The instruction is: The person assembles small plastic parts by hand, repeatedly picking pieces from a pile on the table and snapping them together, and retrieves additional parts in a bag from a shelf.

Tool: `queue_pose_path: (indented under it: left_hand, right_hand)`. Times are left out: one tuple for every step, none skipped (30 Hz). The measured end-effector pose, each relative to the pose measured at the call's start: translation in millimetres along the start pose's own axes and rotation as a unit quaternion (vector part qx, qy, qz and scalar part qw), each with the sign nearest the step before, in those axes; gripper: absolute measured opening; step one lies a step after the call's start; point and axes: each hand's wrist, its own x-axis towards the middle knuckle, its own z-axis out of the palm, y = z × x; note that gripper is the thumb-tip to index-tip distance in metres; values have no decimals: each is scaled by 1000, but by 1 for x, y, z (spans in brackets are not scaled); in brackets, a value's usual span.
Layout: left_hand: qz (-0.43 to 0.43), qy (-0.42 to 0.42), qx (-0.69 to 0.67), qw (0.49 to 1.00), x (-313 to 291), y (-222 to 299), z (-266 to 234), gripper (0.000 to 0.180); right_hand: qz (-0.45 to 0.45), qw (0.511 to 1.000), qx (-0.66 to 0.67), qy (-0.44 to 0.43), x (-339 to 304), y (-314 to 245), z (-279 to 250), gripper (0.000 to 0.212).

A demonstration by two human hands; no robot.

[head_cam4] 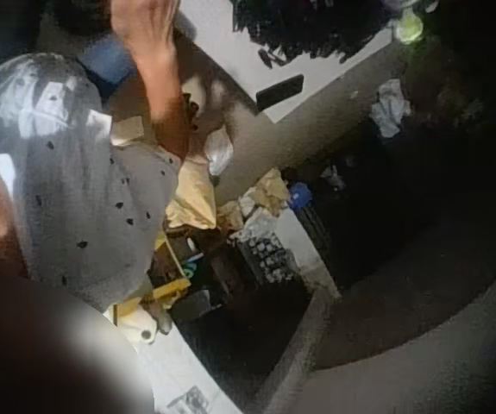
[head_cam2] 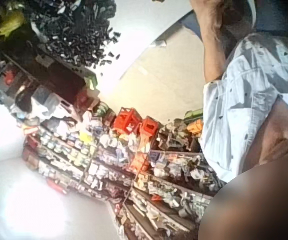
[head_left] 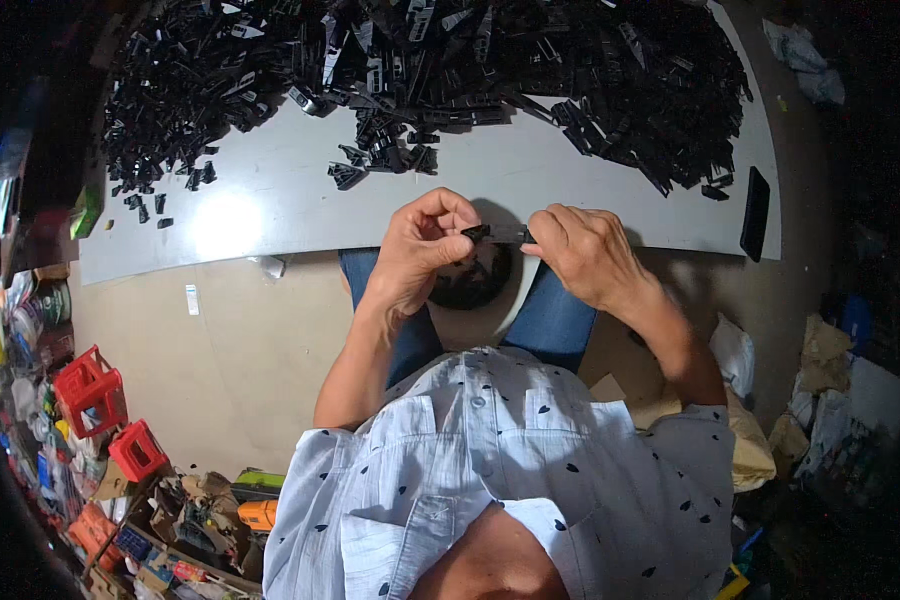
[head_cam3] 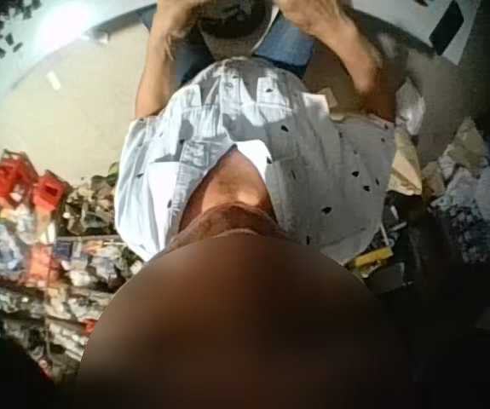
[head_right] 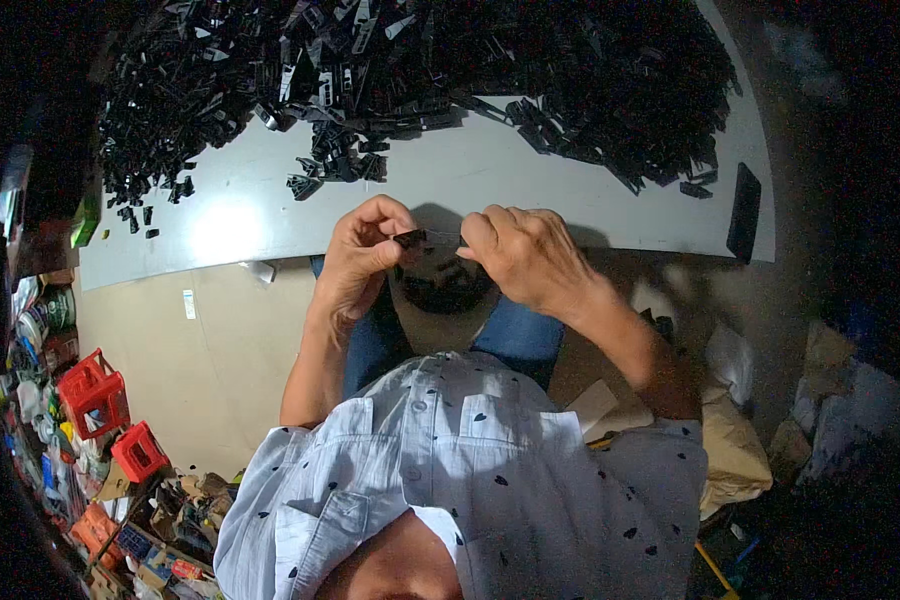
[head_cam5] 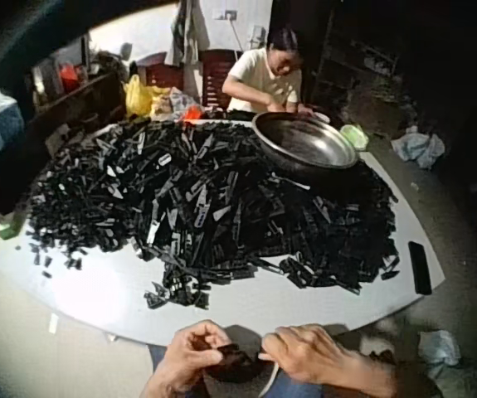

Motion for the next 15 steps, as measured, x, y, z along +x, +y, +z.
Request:
queue_pose_path:
  left_hand:
    - [1, 1, 6, 1000, -2, 2, 6, 35]
    - [-26, 21, 1, 999, -3, 6, 15, 37]
    - [-54, 41, -4, 998, -4, 7, 22, 38]
    - [-52, 43, 2, 998, -6, 6, 26, 38]
    - [-43, 45, 36, 997, -7, 4, 30, 33]
    - [-35, 47, 69, 996, -8, 0, 34, 28]
    - [-35, 46, 74, 996, -9, -5, 35, 28]
    - [-26, 71, 39, 996, -10, -14, 33, 24]
    - [-17, 96, 5, 995, -10, -23, 31, 19]
    - [-20, 93, -43, 995, -8, -29, 31, 9]
    - [-20, 93, -39, 995, -10, -33, 31, 9]
    - [3, 112, -26, 993, -12, -36, 33, 8]
    - [25, 131, -13, 991, -14, -37, 36, 6]
    - [25, 131, -10, 991, -14, -37, 38, 6]
    - [40, 130, 62, 989, -15, -36, 39, 4]
  right_hand:
    - [11, 999, -7, 31, -5, -3, 4, 26]
    - [16, 999, -14, 44, -8, -5, 6, 26]
    - [16, 999, -12, 49, -11, -8, 8, 26]
    - [34, 997, -26, 65, -13, -12, 11, 26]
    - [52, 995, -39, 79, -15, -16, 15, 25]
    - [65, 992, -40, 98, -17, -18, 21, 25]
    - [66, 992, -39, 103, -17, -23, 25, 25]
    - [90, 988, -36, 120, -18, -29, 28, 24]
    - [114, 984, -33, 136, -19, -34, 30, 24]
    - [139, 981, -38, 127, -19, -40, 33, 23]
    - [139, 981, -36, 130, -21, -43, 35, 23]
    - [151, 980, -15, 127, -23, -45, 36, 23]
    - [162, 979, 6, 124, -25, -46, 37, 24]
    - [171, 974, 58, 136, -27, -46, 36, 22]
    - [172, 973, 60, 138, -29, -44, 34, 22]
